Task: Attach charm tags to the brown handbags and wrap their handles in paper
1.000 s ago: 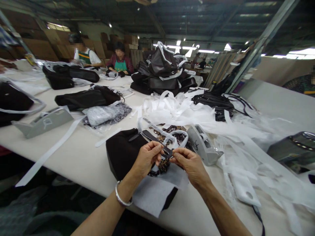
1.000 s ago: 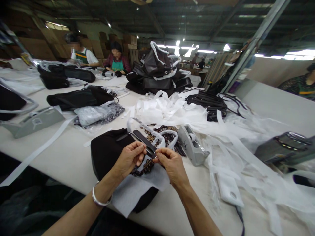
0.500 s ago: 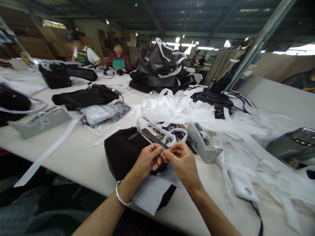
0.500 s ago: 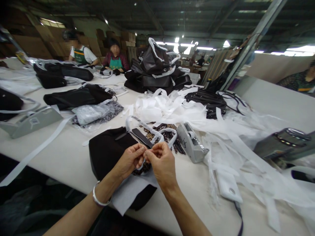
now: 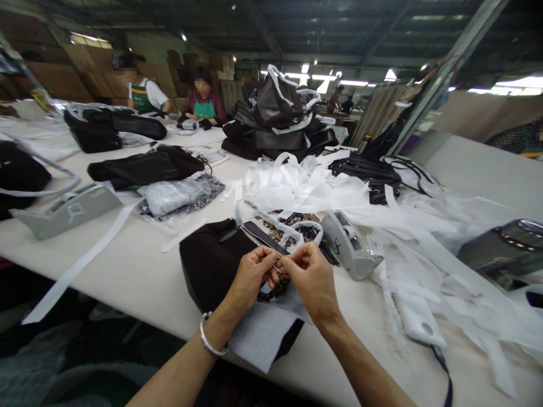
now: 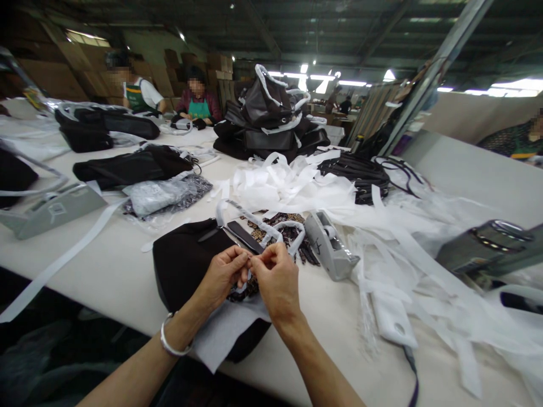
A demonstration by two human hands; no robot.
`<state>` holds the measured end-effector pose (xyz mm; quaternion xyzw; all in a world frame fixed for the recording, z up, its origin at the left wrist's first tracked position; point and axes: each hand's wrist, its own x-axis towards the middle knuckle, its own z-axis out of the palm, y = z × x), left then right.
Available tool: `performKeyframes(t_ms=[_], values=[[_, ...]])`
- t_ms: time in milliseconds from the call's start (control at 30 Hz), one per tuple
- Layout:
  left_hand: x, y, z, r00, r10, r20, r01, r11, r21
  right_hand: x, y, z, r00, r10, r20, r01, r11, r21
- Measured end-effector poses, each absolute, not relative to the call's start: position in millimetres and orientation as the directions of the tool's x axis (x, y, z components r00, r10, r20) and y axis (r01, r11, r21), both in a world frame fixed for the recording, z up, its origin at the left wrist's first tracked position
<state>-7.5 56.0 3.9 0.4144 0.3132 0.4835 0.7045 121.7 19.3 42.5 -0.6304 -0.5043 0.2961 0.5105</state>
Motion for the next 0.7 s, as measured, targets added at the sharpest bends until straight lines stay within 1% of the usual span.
performKeyframes(t_ms=[233,433,600,700], values=[[-6.4,52.1,5.3,0.253,0.967,-0.004,-0.302,0.083,0.950,121.0,20.2,37.1,0.335,0.936,0.107,0.264,0.016,-0.964],[-5.1,50.5,2.9,0.211,0.977,-0.006,-0.252,0.060,0.966,115.5,21.5,33.3,0.350,0.934,0.070,0.195,0.001,-0.981],[-6.0,47.9,5.4,0.199,0.979,0.037,-0.191,0.002,0.982,119.0,21.8,35.7,0.329,0.939,0.100,0.285,0.002,-0.958],[-5.5,48.4,6.2,0.223,0.975,0.009,-0.225,0.043,0.974,123.7,22.3,38.1,0.294,0.949,0.110,0.332,0.006,-0.943]])
